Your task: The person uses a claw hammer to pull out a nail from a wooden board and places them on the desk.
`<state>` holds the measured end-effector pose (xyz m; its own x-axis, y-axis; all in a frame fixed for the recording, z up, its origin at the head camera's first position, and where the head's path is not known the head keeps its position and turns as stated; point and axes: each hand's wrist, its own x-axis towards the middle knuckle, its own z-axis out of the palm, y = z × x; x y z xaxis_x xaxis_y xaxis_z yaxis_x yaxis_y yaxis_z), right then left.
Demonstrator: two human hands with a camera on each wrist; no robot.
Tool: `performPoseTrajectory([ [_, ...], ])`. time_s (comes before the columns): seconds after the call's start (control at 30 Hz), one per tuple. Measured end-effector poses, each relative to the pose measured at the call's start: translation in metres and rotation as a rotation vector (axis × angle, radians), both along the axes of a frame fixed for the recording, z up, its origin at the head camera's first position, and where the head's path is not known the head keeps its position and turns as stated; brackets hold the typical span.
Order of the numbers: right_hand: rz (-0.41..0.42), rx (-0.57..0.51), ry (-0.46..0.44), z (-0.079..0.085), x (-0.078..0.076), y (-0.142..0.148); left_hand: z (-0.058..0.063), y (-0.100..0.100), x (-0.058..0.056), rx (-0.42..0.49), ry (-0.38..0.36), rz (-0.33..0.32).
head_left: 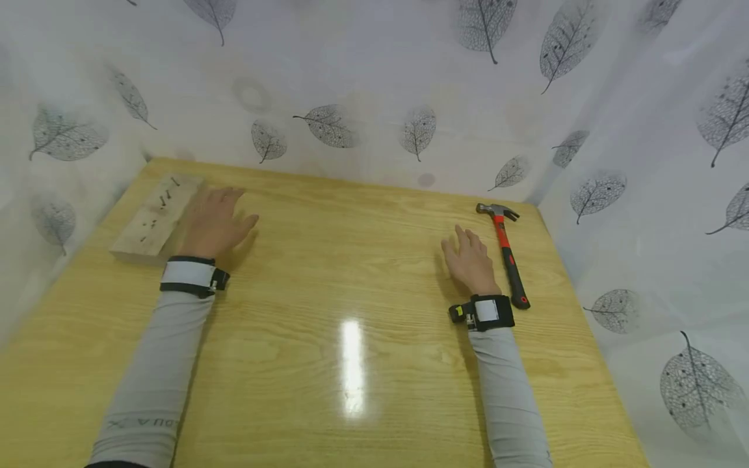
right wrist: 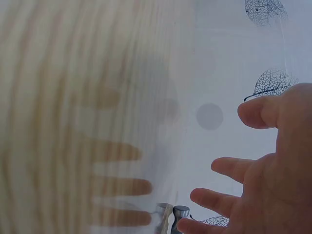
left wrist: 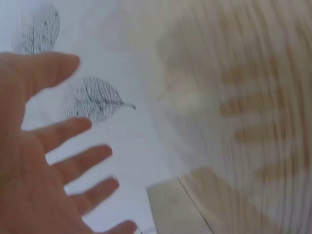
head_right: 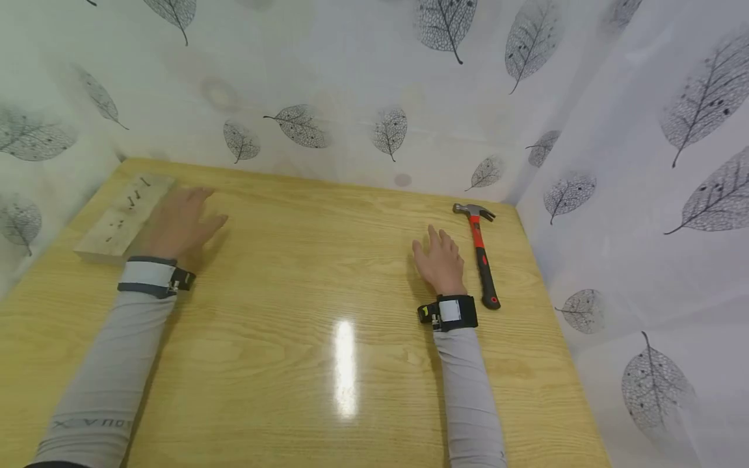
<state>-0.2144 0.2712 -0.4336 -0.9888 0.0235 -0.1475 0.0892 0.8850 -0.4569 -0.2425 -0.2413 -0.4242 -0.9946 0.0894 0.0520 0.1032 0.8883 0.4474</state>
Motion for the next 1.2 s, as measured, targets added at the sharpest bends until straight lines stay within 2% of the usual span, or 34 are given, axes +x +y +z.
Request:
performPoseTrajectory([
  [0.13, 0.000, -0.002, -0.006, -0.001, 0.001, 0.000, 0.006, -0.024, 0.006, 0.003, 0.019, 0.141],
  [0.27, 0.000, 0.006, -0.007, -0.001, 0.003, 0.002, 0.010, -0.052, 0.017, 0.003, -0.023, 0.284],
  [0.37, 0.012, 0.006, 0.003, -0.001, 0.004, 0.003, 0.009, -0.072, 0.023, 0.033, -0.114, 0.346],
  [0.47, 0.028, 0.008, 0.031, 0.001, 0.004, 0.003, 0.008, -0.088, 0.026, 0.047, -0.182, 0.376],
  [0.57, 0.044, 0.010, 0.051, 0.001, 0.003, 0.000, 0.009, -0.095, 0.029, 0.031, -0.191, 0.394],
  [0.67, 0.055, 0.020, 0.052, 0.001, 0.002, -0.003, 0.012, -0.093, 0.032, 0.030, -0.192, 0.396],
  [0.77, 0.057, 0.027, 0.051, 0.000, 0.002, -0.003, 0.016, -0.082, 0.030, 0.034, -0.193, 0.375],
  [1.0, 0.058, 0.007, 0.057, 0.002, 0.002, -0.002, 0.022, -0.043, 0.024, -0.010, -0.212, 0.245],
  [1.2, 0.056, 0.010, 0.055, -0.003, 0.002, -0.001, 0.016, -0.007, 0.024, -0.057, -0.190, 0.139],
])
